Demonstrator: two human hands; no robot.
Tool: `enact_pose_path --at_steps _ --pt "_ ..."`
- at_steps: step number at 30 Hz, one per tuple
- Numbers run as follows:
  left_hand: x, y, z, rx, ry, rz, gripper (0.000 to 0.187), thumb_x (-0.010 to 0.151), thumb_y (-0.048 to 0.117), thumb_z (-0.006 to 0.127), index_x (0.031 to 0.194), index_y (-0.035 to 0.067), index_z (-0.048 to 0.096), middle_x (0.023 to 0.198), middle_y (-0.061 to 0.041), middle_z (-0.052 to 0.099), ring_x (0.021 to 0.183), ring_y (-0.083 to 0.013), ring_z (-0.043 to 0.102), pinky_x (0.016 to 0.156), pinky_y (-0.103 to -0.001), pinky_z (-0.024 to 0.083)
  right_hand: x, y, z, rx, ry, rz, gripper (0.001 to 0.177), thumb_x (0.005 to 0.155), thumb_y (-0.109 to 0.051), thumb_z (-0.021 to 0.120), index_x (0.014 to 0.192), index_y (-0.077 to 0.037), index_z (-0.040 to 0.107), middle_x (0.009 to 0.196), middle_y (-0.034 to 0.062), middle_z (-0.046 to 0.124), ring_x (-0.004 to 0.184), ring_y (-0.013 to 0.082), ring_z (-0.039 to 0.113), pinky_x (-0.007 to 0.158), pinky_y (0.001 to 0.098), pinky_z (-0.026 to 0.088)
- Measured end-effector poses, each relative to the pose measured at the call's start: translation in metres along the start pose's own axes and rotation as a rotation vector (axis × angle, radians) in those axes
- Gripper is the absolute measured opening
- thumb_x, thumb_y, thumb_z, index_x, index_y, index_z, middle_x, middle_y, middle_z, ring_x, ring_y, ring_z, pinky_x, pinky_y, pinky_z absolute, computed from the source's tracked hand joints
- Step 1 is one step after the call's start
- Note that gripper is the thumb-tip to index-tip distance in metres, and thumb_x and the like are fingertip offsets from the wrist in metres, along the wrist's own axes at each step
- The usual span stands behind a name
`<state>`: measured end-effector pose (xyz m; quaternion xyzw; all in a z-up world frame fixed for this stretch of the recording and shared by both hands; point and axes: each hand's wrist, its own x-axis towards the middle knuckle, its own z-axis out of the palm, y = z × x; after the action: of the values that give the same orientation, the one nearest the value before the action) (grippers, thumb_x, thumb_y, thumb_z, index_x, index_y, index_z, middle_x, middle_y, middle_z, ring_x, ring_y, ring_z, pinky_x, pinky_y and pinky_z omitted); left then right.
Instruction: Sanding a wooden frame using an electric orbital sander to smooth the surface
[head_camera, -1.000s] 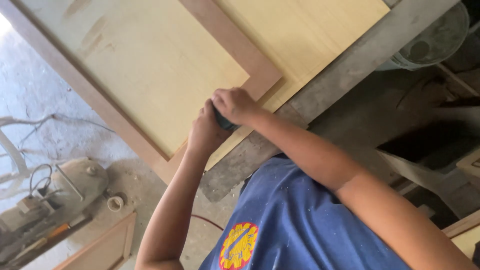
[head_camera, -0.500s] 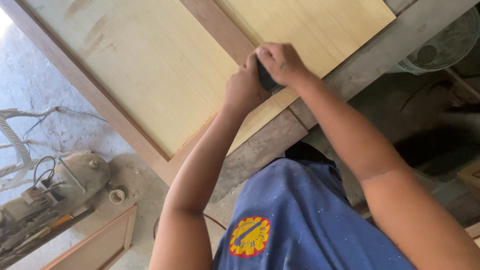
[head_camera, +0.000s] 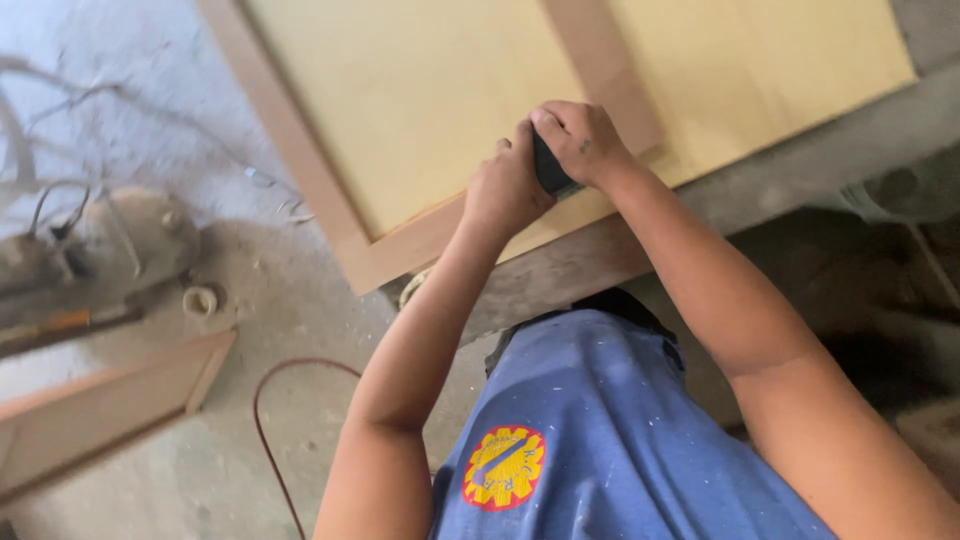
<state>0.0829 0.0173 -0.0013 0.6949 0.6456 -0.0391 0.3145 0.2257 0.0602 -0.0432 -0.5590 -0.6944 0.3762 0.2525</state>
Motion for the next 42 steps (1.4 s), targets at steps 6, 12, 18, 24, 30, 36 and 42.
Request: enact_pose_path --at_steps 6,12,18,24,30,36,42 --pt "-0.069 -0.09 0.003 -0.123 0.07 -0.134 0.1 0.074 0.036 0.082 0.153 0.015 0.024 0.125 -0.02 0.057 0.106 -0.053 0.069 0.093 -0.06 0.059 -0.009 -0.056 0.091 0.015 -0.173 -0.069 0.037 0.103 -0.042 0.051 0.095 -0.013 0.073 0.089 0.0212 0.071 0.098 0.0464 0.067 0.082 0.0605 0.052" --pt "-0.117 -0.164 0.012 0.023 0.323 -0.168 0.115 0.063 0.063 0.088 0.143 0.001 0.033 0.139 -0.023 0.048 0.122 -0.0454 0.062 0.095 -0.052 0.06 -0.023 -0.12 0.189 0.097 -0.284 -0.123 0.043 0.106 -0.04 0.039 0.117 -0.014 0.071 0.104 0.0232 0.073 0.105 0.0444 0.068 0.092 0.0591 0.053" --pt "-0.158 -0.241 0.009 0.148 0.446 -0.239 0.089 0.059 0.055 0.084 0.126 0.009 0.047 0.111 -0.011 0.056 0.105 -0.0377 0.064 0.078 -0.054 0.061 -0.037 -0.139 0.212 0.157 -0.417 -0.109 0.062 0.103 -0.055 0.03 0.129 -0.012 0.067 0.113 0.026 0.072 0.113 0.0464 0.066 0.105 0.0599 0.047" --pt "-0.147 -0.248 0.002 0.228 0.322 -0.264 0.087 0.061 0.062 0.08 0.125 0.015 0.047 0.109 -0.008 0.053 0.102 -0.0371 0.062 0.077 -0.054 0.059 -0.047 -0.004 0.152 -0.646 -0.048 -0.773 0.078 0.093 -0.079 0.047 0.134 -0.015 0.065 0.137 0.0184 0.062 0.135 0.0375 0.055 0.109 0.0535 0.038" --pt "-0.105 -0.228 -0.014 0.247 0.312 -0.211 0.087 0.063 0.061 0.08 0.128 0.015 0.047 0.109 -0.009 0.053 0.102 -0.0371 0.062 0.077 -0.054 0.059 -0.025 0.021 0.149 -0.691 0.044 -0.853 0.083 0.086 -0.074 0.057 0.145 -0.016 0.06 0.129 0.0143 0.061 0.118 0.0327 0.059 0.104 0.0487 0.04" --pt "-0.085 -0.205 -0.05 0.22 0.302 -0.249 0.089 0.066 0.057 0.08 0.133 0.01 0.044 0.112 -0.013 0.052 0.103 -0.042 0.063 0.081 -0.056 0.058 0.042 -0.01 0.124 -0.566 -0.256 -0.477 0.078 0.085 -0.071 0.066 0.142 -0.017 0.062 0.155 0.0176 0.048 0.15 0.0393 0.035 0.118 0.0534 0.031" --pt "-0.03 -0.127 -0.053 0.156 0.27 -0.139 0.067 0.075 0.048 0.08 0.118 0.008 0.047 0.113 -0.019 0.056 0.097 -0.0457 0.059 0.074 -0.057 0.051 0.061 -0.072 0.056 0.195 -0.297 -0.16 0.074 0.1 -0.06 0.049 0.141 0.001 0.058 0.151 0.0235 0.051 0.143 0.0339 0.044 0.116 0.0462 0.032"
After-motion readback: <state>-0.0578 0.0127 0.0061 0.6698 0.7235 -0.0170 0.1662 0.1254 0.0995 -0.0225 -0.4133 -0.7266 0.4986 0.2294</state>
